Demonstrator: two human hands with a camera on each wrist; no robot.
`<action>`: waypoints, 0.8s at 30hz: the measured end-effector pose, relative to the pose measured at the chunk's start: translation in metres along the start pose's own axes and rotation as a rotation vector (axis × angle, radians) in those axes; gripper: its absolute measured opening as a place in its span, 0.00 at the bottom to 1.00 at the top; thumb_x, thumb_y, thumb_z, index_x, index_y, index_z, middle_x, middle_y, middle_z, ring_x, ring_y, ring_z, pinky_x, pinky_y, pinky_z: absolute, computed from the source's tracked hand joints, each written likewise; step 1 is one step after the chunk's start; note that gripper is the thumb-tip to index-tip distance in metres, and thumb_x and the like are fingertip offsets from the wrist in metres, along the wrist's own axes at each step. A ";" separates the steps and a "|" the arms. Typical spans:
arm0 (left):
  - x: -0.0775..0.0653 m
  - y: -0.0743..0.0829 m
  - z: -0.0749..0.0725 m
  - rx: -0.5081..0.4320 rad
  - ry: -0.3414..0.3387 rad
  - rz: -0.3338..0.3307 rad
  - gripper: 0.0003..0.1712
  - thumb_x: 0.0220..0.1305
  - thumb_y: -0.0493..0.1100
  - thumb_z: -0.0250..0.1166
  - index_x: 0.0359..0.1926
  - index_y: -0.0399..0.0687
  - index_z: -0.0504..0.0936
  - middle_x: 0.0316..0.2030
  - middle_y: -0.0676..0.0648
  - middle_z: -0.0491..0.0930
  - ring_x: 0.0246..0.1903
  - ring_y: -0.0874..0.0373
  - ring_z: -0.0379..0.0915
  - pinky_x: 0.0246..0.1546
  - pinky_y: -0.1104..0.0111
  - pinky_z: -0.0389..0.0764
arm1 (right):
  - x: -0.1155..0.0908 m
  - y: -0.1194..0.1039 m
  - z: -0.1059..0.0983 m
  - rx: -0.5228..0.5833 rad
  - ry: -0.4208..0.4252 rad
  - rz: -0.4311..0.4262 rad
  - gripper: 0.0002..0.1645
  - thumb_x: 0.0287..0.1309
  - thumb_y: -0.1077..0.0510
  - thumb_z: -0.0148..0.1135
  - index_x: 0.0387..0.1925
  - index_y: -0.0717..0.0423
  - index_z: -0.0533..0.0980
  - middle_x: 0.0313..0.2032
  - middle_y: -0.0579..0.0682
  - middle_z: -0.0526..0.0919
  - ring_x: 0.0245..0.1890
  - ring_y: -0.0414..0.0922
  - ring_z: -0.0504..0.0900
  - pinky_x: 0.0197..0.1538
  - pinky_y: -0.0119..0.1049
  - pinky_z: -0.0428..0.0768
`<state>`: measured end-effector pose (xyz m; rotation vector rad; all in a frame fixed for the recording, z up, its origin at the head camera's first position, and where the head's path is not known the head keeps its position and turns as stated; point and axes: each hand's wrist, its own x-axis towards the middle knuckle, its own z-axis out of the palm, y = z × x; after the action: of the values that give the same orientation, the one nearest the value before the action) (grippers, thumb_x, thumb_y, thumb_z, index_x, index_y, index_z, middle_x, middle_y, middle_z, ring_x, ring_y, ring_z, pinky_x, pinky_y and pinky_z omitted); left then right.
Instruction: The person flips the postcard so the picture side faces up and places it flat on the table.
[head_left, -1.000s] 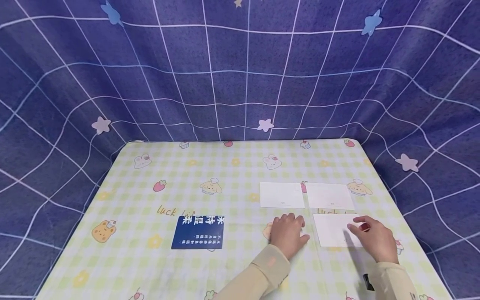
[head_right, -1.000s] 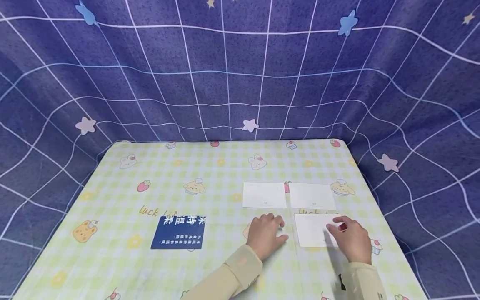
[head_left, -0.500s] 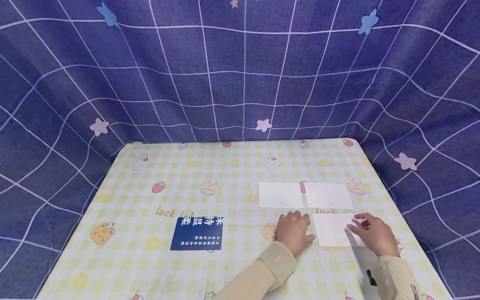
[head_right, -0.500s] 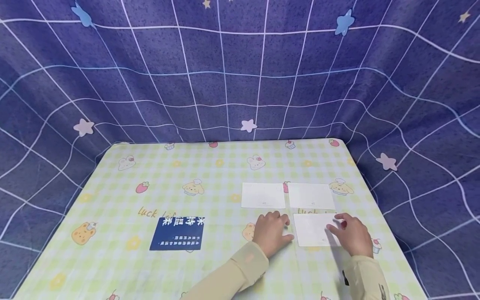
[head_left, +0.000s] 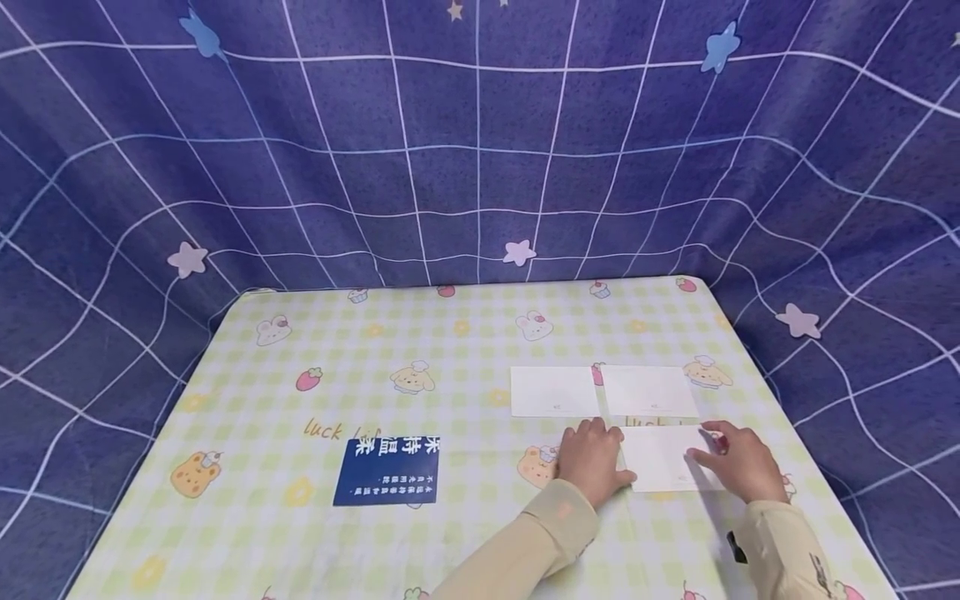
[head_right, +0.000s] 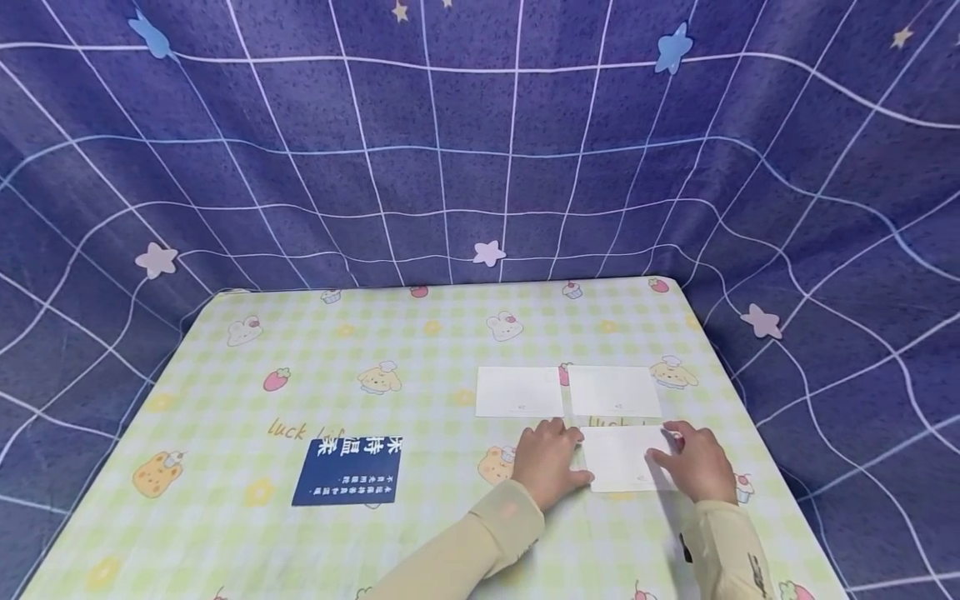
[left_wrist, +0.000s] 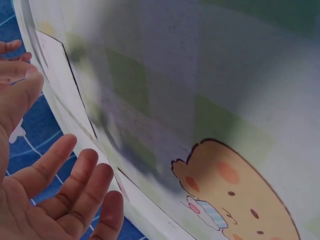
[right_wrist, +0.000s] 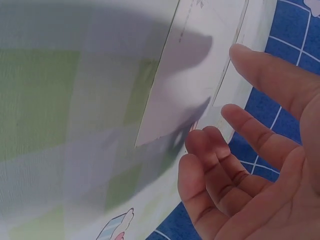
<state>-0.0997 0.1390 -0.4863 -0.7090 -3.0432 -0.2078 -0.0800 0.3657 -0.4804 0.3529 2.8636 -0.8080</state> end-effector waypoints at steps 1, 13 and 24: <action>0.001 0.000 0.001 0.005 0.006 -0.001 0.30 0.49 0.69 0.76 0.50 0.62 0.86 0.41 0.57 0.81 0.43 0.63 0.76 0.42 0.68 0.74 | 0.000 0.000 0.000 -0.002 0.001 0.005 0.37 0.59 0.53 0.72 0.62 0.71 0.70 0.42 0.69 0.78 0.42 0.62 0.77 0.47 0.61 0.73; 0.011 0.001 0.003 0.063 -0.054 0.001 0.37 0.47 0.71 0.75 0.55 0.60 0.85 0.46 0.55 0.79 0.46 0.62 0.72 0.47 0.67 0.73 | 0.007 0.000 -0.004 -0.029 -0.053 -0.001 0.42 0.58 0.50 0.72 0.64 0.72 0.68 0.44 0.71 0.77 0.45 0.64 0.77 0.50 0.63 0.73; 0.015 0.005 0.008 0.093 -0.079 -0.008 0.39 0.44 0.72 0.76 0.56 0.62 0.84 0.49 0.55 0.76 0.49 0.62 0.70 0.50 0.67 0.72 | 0.011 0.005 -0.004 -0.073 -0.063 -0.008 0.43 0.56 0.50 0.73 0.63 0.74 0.69 0.41 0.68 0.80 0.41 0.61 0.78 0.49 0.60 0.75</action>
<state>-0.1113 0.1512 -0.4925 -0.7161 -3.1063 -0.0388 -0.0899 0.3735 -0.4818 0.3016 2.8288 -0.7013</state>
